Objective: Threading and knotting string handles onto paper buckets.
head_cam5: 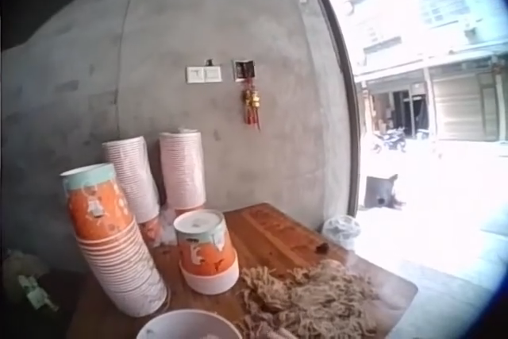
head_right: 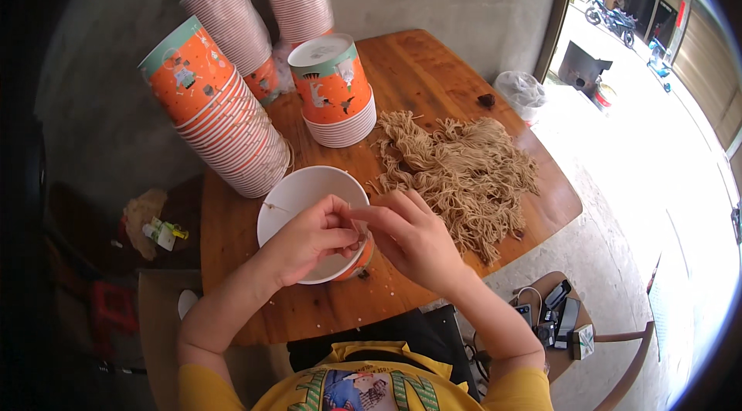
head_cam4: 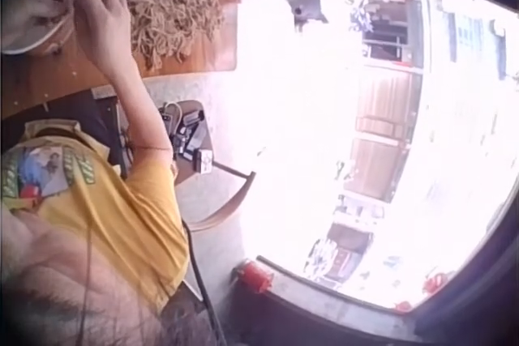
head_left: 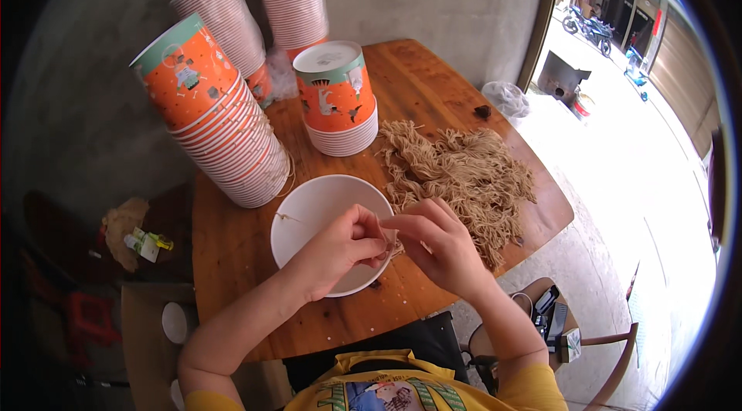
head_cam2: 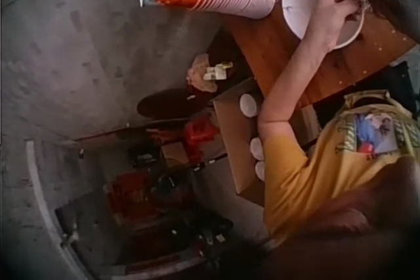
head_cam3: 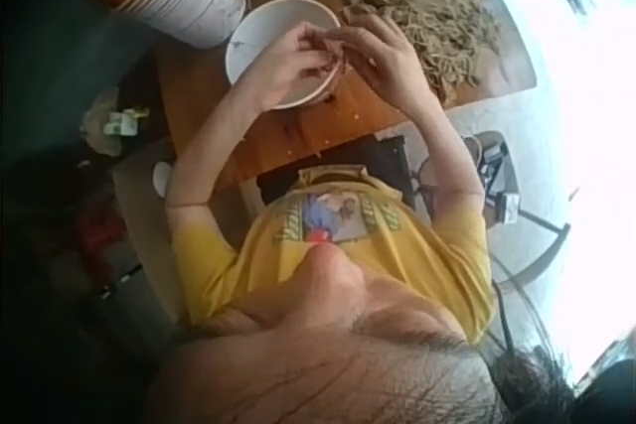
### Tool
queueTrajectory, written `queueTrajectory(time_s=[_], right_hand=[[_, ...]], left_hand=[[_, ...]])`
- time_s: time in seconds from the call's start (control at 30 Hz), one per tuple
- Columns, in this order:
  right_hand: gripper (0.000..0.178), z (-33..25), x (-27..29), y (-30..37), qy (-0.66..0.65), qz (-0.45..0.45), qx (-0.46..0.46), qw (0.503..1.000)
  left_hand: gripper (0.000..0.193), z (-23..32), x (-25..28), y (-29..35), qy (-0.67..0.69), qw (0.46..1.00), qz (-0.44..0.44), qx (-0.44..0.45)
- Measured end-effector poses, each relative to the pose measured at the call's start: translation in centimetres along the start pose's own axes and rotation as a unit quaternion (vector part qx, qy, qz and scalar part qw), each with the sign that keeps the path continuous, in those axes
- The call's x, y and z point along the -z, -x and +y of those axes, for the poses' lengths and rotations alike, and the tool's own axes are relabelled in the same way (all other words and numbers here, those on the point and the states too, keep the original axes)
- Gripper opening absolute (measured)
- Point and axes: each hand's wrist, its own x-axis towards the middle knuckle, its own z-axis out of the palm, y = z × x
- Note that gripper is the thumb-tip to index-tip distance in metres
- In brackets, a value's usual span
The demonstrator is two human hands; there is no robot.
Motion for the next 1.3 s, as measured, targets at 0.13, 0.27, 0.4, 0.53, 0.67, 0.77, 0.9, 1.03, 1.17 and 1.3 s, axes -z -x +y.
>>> queueTrajectory(time_s=[0.13, 0.27, 0.4, 0.53, 0.67, 0.77, 0.9, 1.03, 1.17, 1.3], right_hand=[[0.034, 0.0, 1.0, -1.2, 0.056, -0.084, 0.087, 0.991], [0.025, 0.6, 1.1, -1.7, 0.042, -0.098, 0.117, 0.987], [0.017, 0.7, 1.1, -1.6, -0.012, -0.109, 0.094, 0.99], [0.01, 1.8, 0.7, -0.8, -0.361, -0.173, -0.159, 0.902], [0.01, 2.2, 1.5, -1.2, -0.494, -0.223, -0.353, 0.763], [0.009, 2.5, 0.5, -1.2, -0.494, -0.182, -0.274, 0.805], [0.01, 3.6, -0.6, -0.8, -0.451, -0.166, -0.224, 0.848], [0.014, 3.1, -0.4, -0.5, -0.381, -0.166, -0.189, 0.89], [0.019, 0.9, 0.3, -1.1, -0.191, -0.18, -0.11, 0.959], [0.017, 0.9, -0.5, -0.3, -0.135, -0.114, -0.086, 0.981]], left_hand=[[0.025, 0.1, -0.4, 0.3, -0.043, 0.998, 0.031, -0.043], [0.028, 0.6, -1.0, 0.6, -0.029, 0.998, 0.048, -0.033], [0.03, 0.5, -1.0, 0.8, -0.046, 0.998, 0.034, -0.038], [0.029, 0.7, -0.8, 0.9, -0.064, 0.997, 0.02, -0.04], [0.027, 0.9, -0.4, 1.0, -0.063, 0.998, 0.022, -0.017], [0.027, 0.7, 0.4, 0.9, -0.033, 0.999, 0.011, -0.004], [0.026, 0.8, 0.4, 1.2, -0.04, 0.999, 0.015, -0.012], [0.025, 0.6, 0.1, 1.1, -0.055, 0.997, 0.02, -0.042], [0.023, -0.9, 0.2, 0.7, -0.213, 0.96, 0.07, -0.166], [0.023, -0.7, -1.1, 1.0, -0.41, 0.857, 0.13, -0.283]])
